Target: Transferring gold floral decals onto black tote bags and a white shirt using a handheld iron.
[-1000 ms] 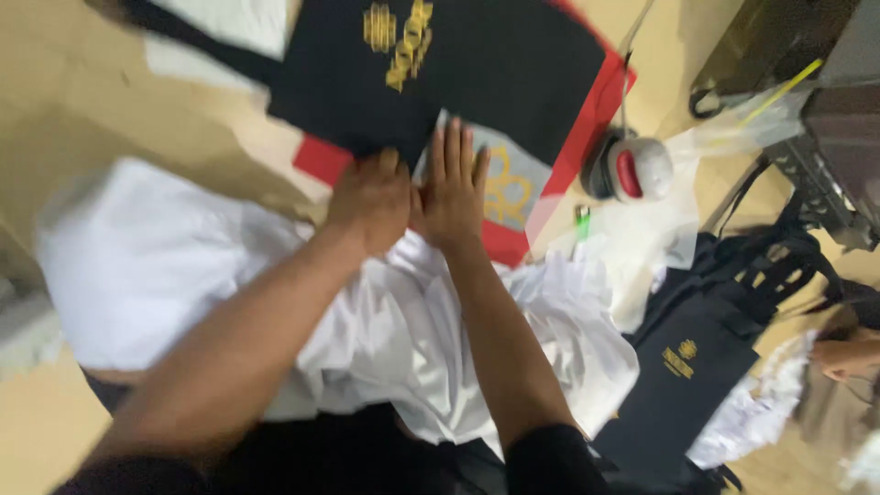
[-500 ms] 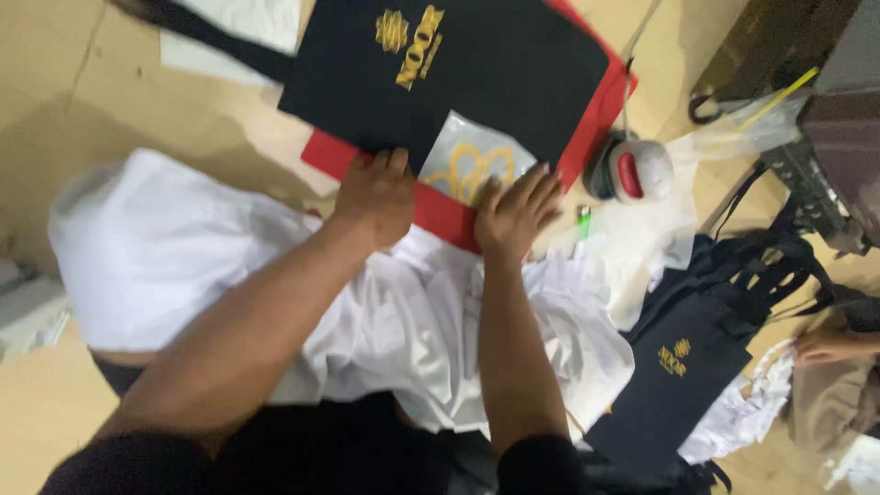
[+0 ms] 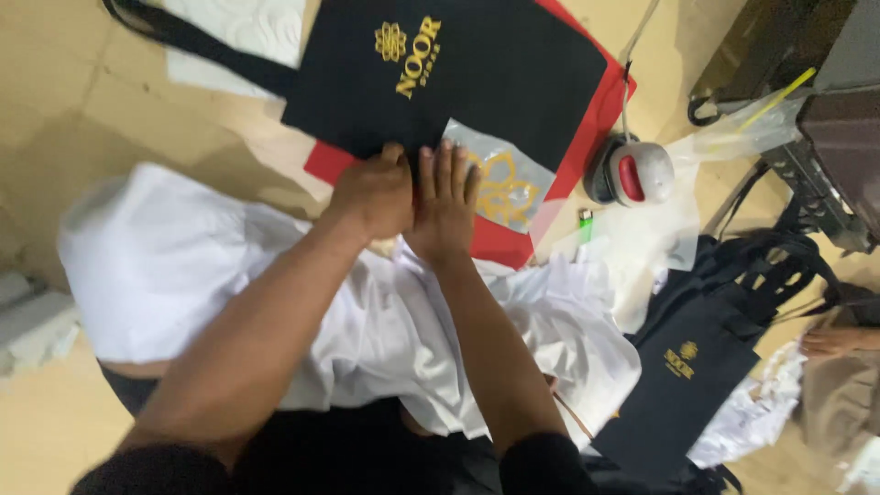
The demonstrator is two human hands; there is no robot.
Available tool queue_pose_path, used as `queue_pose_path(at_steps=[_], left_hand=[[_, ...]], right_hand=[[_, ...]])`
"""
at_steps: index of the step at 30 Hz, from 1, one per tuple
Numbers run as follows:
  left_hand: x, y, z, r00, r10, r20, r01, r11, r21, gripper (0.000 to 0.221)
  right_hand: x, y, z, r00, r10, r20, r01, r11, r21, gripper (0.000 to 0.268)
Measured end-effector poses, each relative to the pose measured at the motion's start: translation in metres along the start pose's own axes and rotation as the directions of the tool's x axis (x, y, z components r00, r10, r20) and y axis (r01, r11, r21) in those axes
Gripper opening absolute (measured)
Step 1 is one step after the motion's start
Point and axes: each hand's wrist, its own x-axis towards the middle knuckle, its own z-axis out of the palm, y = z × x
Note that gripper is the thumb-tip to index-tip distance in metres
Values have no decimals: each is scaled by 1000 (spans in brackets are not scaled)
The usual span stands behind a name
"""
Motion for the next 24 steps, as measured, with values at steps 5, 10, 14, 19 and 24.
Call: queue_pose_path(at_steps=[5, 10, 14, 19, 24], left_hand=[[-5, 8, -20, 1000, -9, 13, 9, 1000, 14, 53], [2, 4, -4, 998, -3, -60, 3, 1000, 1, 59], [-8, 0, 17, 1000, 2, 14, -3, 1000, 26, 38], [-7, 2, 7, 995, -42, 91, 44, 999, -23, 36], [-1, -4, 16, 1000, 24, 7, -24, 998, 57, 35]], right_hand=[[-2, 8, 1, 977, -35, 212, 52, 996, -72, 74], [-4, 30, -11, 942, -56, 330, 60, 998, -2, 79], [-18, 57, -20, 950, 297, 90, -281, 947, -156, 78], [-15, 62, -33, 914, 392, -103, -399, 915, -57, 83], [-1, 19, -33, 939, 205, -278, -223, 974, -36, 70]])
